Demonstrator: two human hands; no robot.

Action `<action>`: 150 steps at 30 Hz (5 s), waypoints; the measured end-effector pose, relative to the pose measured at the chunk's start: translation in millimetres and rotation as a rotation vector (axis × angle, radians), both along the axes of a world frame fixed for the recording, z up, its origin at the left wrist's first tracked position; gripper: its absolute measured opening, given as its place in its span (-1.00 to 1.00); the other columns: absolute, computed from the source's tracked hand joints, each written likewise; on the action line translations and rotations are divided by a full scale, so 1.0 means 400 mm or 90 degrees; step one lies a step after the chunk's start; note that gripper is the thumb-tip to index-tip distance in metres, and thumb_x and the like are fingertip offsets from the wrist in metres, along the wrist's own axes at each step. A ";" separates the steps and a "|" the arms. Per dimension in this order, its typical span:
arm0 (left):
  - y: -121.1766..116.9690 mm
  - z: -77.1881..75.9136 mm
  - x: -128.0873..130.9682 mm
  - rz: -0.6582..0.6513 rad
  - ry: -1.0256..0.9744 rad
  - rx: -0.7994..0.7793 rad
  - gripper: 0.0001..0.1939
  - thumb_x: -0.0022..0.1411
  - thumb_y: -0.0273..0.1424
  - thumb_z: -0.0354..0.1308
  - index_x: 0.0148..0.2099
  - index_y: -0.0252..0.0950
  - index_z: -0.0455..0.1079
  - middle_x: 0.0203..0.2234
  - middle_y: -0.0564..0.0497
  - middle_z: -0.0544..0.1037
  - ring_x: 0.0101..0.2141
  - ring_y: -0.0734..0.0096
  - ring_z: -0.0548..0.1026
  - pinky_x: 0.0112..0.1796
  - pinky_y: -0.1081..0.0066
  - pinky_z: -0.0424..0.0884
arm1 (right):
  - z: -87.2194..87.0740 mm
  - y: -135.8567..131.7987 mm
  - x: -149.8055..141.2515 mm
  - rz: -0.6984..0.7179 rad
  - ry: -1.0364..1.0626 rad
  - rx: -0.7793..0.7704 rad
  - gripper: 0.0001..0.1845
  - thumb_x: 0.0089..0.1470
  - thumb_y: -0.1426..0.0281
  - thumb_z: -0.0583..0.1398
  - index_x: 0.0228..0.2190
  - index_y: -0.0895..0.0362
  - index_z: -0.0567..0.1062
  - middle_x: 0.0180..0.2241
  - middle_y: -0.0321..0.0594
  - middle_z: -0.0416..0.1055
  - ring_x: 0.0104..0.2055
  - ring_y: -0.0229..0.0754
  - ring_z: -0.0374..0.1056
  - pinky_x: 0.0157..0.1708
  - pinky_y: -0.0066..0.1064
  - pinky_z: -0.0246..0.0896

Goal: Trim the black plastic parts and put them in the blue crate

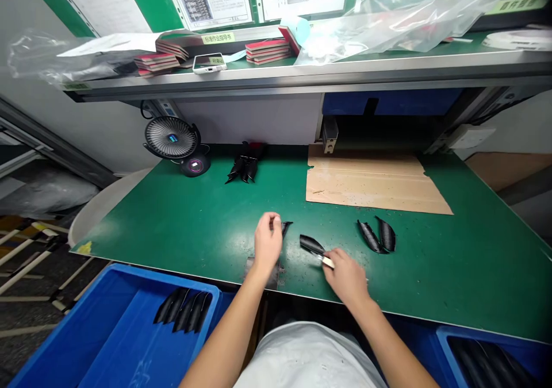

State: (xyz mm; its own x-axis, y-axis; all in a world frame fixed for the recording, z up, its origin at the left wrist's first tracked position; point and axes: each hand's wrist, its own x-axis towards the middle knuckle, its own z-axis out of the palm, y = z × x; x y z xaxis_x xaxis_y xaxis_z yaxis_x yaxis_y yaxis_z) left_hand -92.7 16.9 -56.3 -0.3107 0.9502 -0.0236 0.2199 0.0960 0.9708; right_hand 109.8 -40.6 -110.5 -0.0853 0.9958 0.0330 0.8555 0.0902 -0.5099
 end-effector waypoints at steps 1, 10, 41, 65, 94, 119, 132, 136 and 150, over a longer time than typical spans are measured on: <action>-0.027 0.006 0.008 -0.025 -0.026 -0.027 -0.78 0.20 -0.21 0.06 -0.28 -0.25 0.37 -0.38 -0.06 0.45 -0.26 0.25 0.43 -0.19 0.32 0.35 | 0.014 0.005 0.026 0.022 0.020 0.004 -0.77 0.09 0.48 0.10 -0.23 0.11 0.50 -0.22 -0.17 0.42 -0.32 -0.17 0.37 -0.38 -0.40 0.20; -0.112 0.097 0.129 -0.327 -0.687 -0.458 -0.48 0.23 0.04 -0.11 -0.22 -0.36 0.33 -0.48 -0.08 0.46 -0.57 0.40 0.44 -0.62 0.45 0.39 | 0.255 0.048 0.093 0.368 0.135 0.133 -0.53 0.09 0.59 0.00 -0.08 -0.06 0.48 -0.11 -0.21 0.39 -0.15 -0.19 0.34 -0.24 -0.39 0.27; -0.115 0.280 0.098 0.147 -0.661 0.037 -0.60 0.21 -0.17 0.07 -0.56 -0.31 0.19 -0.76 0.16 0.19 -0.75 0.61 0.18 -0.79 0.61 0.07 | 0.292 -0.113 -0.051 0.142 0.277 -0.137 -0.71 0.23 0.17 0.04 -0.16 -0.14 0.53 -0.58 -0.39 0.22 -0.56 -0.29 0.17 -0.55 -0.43 -0.01; -0.114 0.250 0.103 0.215 -0.663 0.017 -0.66 0.19 -0.20 0.09 -0.52 -0.30 0.19 -0.72 0.16 0.22 -0.73 0.61 0.19 -0.76 0.60 0.12 | 0.262 -0.134 -0.059 0.105 0.102 0.081 -0.75 0.24 0.32 0.05 -0.15 -0.03 0.49 -0.52 -0.33 0.35 -0.57 -0.28 0.21 -0.54 -0.44 -0.05; 0.086 -0.068 -0.155 0.030 -0.096 -0.098 -0.73 0.13 -0.20 0.17 -0.36 -0.31 0.28 -0.61 0.04 0.43 -0.68 0.45 0.37 -0.59 0.42 0.34 | 0.039 -0.148 -0.002 -0.035 0.414 -0.216 -0.56 0.13 0.05 0.07 -0.56 0.14 0.32 -0.62 -0.39 0.13 -0.55 -0.28 0.08 -0.57 -0.49 0.00; -0.063 -0.026 0.169 -0.141 -0.347 -0.246 -0.69 0.07 -0.17 0.22 -0.24 -0.31 0.43 -0.30 -0.12 0.49 -0.29 0.34 0.47 -0.30 0.41 0.42 | 0.039 0.104 0.169 -0.200 0.096 0.030 -0.63 0.10 0.43 0.07 -0.04 0.13 0.44 -0.01 -0.06 0.35 -0.14 -0.04 0.36 -0.20 -0.30 0.24; -0.077 0.074 0.164 -0.296 -0.632 -0.471 -0.62 0.14 -0.11 0.17 -0.26 -0.37 0.37 -0.38 -0.12 0.49 -0.41 0.39 0.48 -0.37 0.41 0.43 | 0.245 0.009 0.073 0.338 0.338 -0.086 -0.66 0.10 0.56 0.07 -0.21 0.00 0.54 -0.20 -0.31 0.48 -0.16 -0.23 0.38 -0.08 -0.41 0.24; -0.063 0.130 0.165 -0.073 -0.762 -0.204 -0.78 0.09 -0.46 0.27 -0.39 -0.31 0.24 -0.55 0.13 0.33 -0.51 0.61 0.38 -0.35 0.52 0.39 | 0.260 -0.048 0.043 0.183 0.425 0.063 -0.55 0.13 0.49 0.07 0.06 0.00 0.36 -0.01 -0.16 0.31 -0.08 -0.16 0.31 -0.13 -0.37 0.27; -0.098 0.280 0.139 0.181 -0.792 0.177 -0.56 0.18 -0.43 0.09 -0.58 -0.28 -0.12 -0.65 0.19 -0.14 -0.67 0.64 -0.09 -0.66 0.56 0.04 | 0.257 -0.136 -0.065 0.056 0.594 -0.047 -0.66 0.22 0.33 0.10 0.03 0.00 0.41 -0.22 -0.20 0.38 -0.24 -0.21 0.34 -0.22 -0.37 0.28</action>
